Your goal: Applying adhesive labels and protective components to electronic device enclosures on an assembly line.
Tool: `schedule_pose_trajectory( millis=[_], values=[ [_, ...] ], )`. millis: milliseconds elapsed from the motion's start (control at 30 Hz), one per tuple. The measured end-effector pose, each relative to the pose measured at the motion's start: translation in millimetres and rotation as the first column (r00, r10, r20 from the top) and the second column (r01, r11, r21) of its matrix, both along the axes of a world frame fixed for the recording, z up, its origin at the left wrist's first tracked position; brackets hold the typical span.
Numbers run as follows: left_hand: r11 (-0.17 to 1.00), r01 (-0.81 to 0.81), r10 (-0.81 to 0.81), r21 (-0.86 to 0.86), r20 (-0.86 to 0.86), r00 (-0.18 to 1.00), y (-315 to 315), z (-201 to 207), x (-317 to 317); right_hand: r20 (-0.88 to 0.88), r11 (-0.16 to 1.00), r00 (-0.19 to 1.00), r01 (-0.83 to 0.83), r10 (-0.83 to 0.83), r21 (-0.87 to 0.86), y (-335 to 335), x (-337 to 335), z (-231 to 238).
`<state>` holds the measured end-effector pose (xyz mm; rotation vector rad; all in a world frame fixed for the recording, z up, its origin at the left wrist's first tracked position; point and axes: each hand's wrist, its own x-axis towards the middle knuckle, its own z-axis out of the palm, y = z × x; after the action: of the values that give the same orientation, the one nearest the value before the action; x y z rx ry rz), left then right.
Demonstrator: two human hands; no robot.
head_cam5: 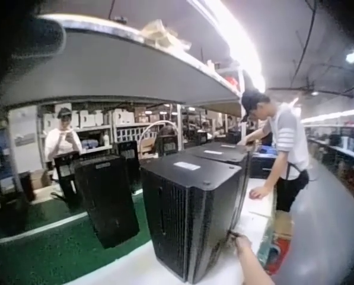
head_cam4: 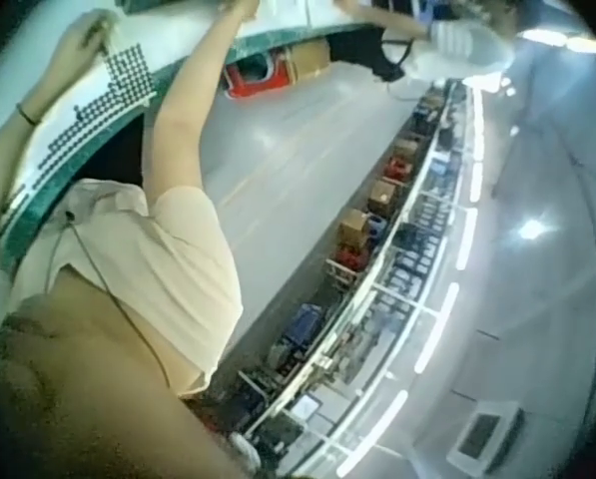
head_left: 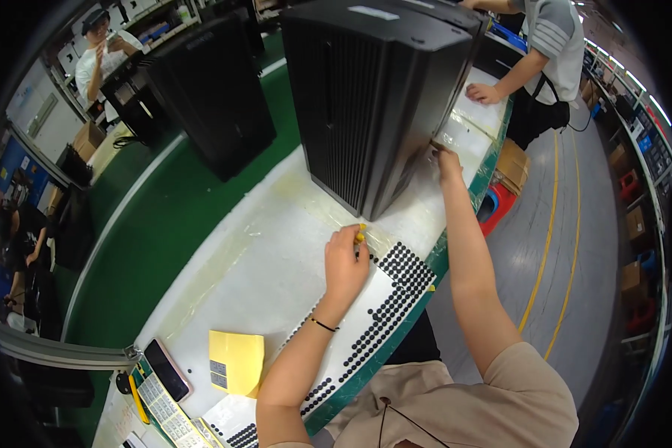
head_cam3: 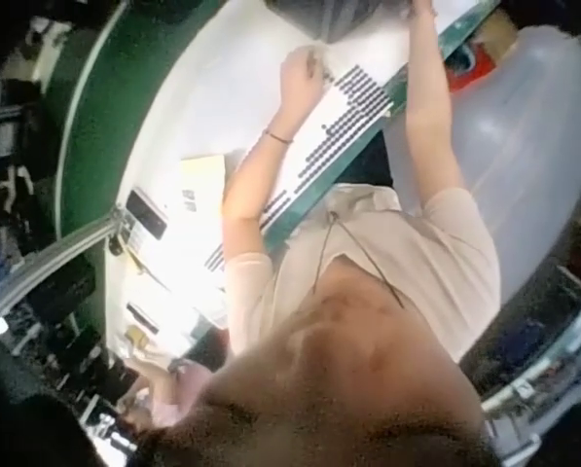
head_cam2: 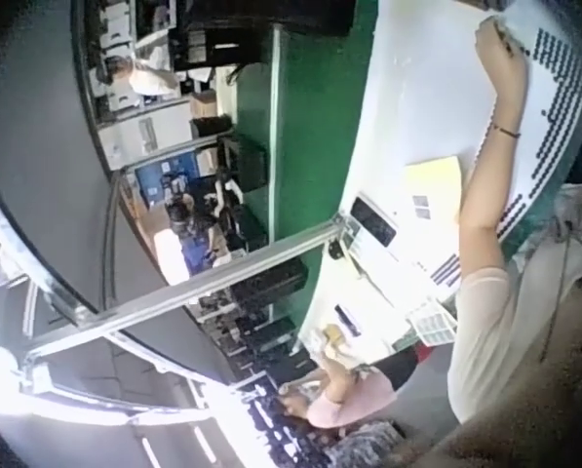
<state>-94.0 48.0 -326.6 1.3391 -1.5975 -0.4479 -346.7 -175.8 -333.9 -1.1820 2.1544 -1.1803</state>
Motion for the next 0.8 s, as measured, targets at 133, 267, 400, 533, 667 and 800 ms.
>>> schedule_pose_trajectory(
  millis=[133, 267, 400, 533, 667, 800],
  values=[
    [0.999, 0.004, -0.005, -0.032, -0.043, 0.999, 0, -6, -4, 0.62, 0.655, 0.779, 0.42, 0.095, -0.628, 34, 5, 35],
    [0.999, 0.017, -0.021, -0.05, -0.067, 0.998, 2, -8, 1, 0.229, 0.081, 0.874, 0.215, 0.428, -0.973, 161, 122, 206],
    [0.996, 0.003, -0.012, -0.093, -0.088, 0.996, 4, -6, 4, -0.513, -0.452, 0.616, -0.27, 0.597, -0.85, 177, 213, 242],
    [0.997, 0.019, -0.028, -0.069, -0.131, 0.991, -1, -8, 1, -0.283, 0.07, 0.722, -0.417, 0.632, -0.906, 85, 309, 266],
    [0.998, -0.017, 0.007, -0.065, -0.145, 0.989, 1, -14, 14, 0.253, 0.782, 0.816, -0.335, 0.519, -0.525, -43, 378, 256],
    [0.992, 0.081, -0.096, -0.098, -0.166, 0.981, -14, -22, -9, 0.22, 0.613, 0.674, -0.423, 0.705, -0.667, -149, 344, 248]
  ],
)
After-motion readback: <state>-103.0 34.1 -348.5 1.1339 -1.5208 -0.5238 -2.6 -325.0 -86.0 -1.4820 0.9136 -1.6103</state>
